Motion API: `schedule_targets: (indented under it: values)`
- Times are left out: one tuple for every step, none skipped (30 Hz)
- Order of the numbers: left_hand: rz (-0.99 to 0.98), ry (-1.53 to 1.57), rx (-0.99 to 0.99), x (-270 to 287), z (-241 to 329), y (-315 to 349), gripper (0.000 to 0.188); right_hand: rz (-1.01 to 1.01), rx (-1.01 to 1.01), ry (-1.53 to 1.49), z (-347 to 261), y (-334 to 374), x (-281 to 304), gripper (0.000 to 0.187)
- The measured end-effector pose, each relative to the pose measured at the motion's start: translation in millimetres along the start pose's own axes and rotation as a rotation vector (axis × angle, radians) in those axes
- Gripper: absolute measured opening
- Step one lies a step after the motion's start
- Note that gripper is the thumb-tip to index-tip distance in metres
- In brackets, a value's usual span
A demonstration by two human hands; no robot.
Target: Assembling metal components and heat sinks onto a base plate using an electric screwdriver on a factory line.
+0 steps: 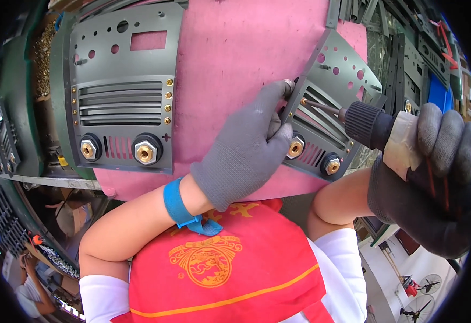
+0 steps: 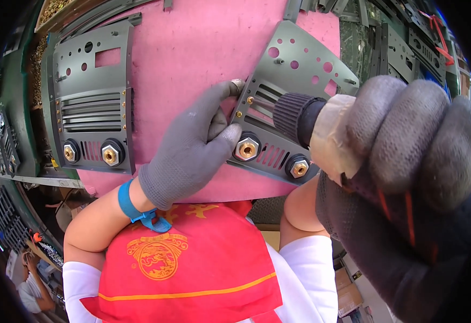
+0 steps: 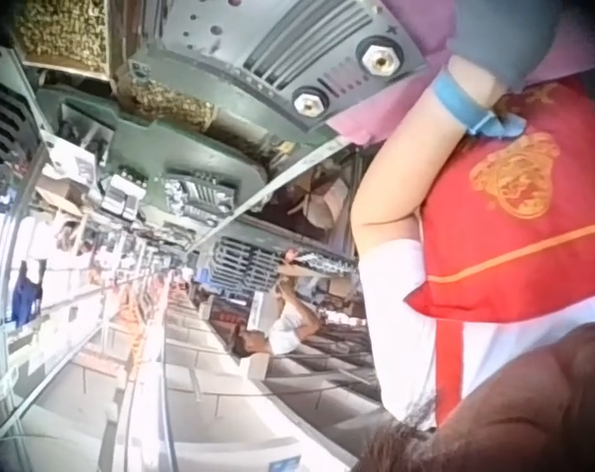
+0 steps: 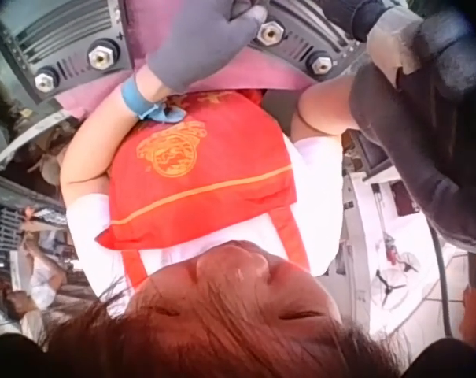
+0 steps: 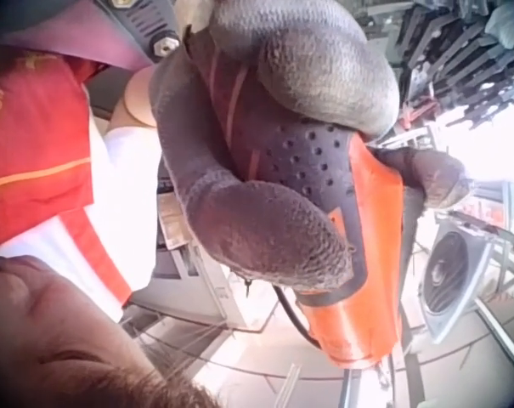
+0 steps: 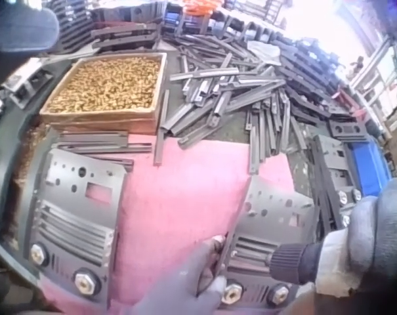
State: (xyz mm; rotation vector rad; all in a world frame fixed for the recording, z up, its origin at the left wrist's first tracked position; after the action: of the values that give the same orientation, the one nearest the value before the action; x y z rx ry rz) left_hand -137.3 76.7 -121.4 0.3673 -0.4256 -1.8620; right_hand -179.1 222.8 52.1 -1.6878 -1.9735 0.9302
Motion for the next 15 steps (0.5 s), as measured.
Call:
schedule_targets:
  values:
    - [0.003, 0.001, 0.015, -1, -2, 0, 0.051, -0.014, -0.016, -0.004, 3, 0, -1, 0.032]
    - [0.022, 0.006, 0.018, -1, -2, 0, 0.049, -0.029, -0.029, -0.01, 6, 0, -3, 0.032]
    - [0.037, 0.008, 0.013, 0, -2, 1, 0.046, -0.043, -0.039, -0.017, 8, 0, -5, 0.031]
    - [0.042, 0.007, 0.021, -1, -3, 1, 0.046, -0.055, -0.05, -0.022, 10, 0, -6, 0.031]
    - [0.069, -0.016, -0.004, 0, -2, 2, 0.045, -0.067, -0.062, -0.025, 12, -1, -8, 0.03]
    - [0.093, -0.039, -0.03, 1, 0, 3, 0.045, -0.078, -0.074, -0.027, 14, -1, -9, 0.03]
    - [0.092, -0.038, -0.028, 0, 0, 3, 0.045, -0.09, -0.087, -0.028, 16, -1, -11, 0.03]
    - [0.111, -0.045, -0.04, 1, 0, 4, 0.045, -0.102, -0.099, -0.03, 17, -1, -12, 0.029]
    - [0.13, -0.052, -0.051, 2, 1, 4, 0.045, -0.114, -0.11, -0.031, 19, 0, -13, 0.029]
    - [0.129, -0.052, -0.051, 2, 0, 4, 0.045, -0.126, -0.121, -0.034, 20, 0, -15, 0.029]
    - [0.128, -0.052, -0.042, 1, -1, 4, 0.045, -0.138, -0.132, -0.036, 22, 0, -16, 0.028]
    - [0.122, -0.046, -0.037, 1, -2, 3, 0.045, -0.151, -0.142, -0.039, 23, 0, -17, 0.028]
    - [0.127, -0.052, -0.035, 1, -2, 3, 0.045, -0.164, -0.152, -0.041, 25, 0, -19, 0.027]
    - [0.134, -0.041, -0.039, 2, -2, 3, 0.045, -0.178, -0.163, -0.044, 26, 1, -21, 0.027]
    - [0.141, -0.029, -0.042, 2, -1, 3, 0.045, -0.192, -0.176, -0.047, 28, 1, -23, 0.027]
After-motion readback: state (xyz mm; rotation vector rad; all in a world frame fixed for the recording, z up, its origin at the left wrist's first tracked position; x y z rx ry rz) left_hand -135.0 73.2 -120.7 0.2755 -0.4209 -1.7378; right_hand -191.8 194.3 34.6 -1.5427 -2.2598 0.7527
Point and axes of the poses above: each hand's wrist, its own y-axis away from the middle knuckle, its own x-axis out of the back of the hand, z = x × y, the point moved 9 cm from there along -y, towards the middle knuckle, and after that the axes turned 9 degrees about x, right-handed, at the moved point
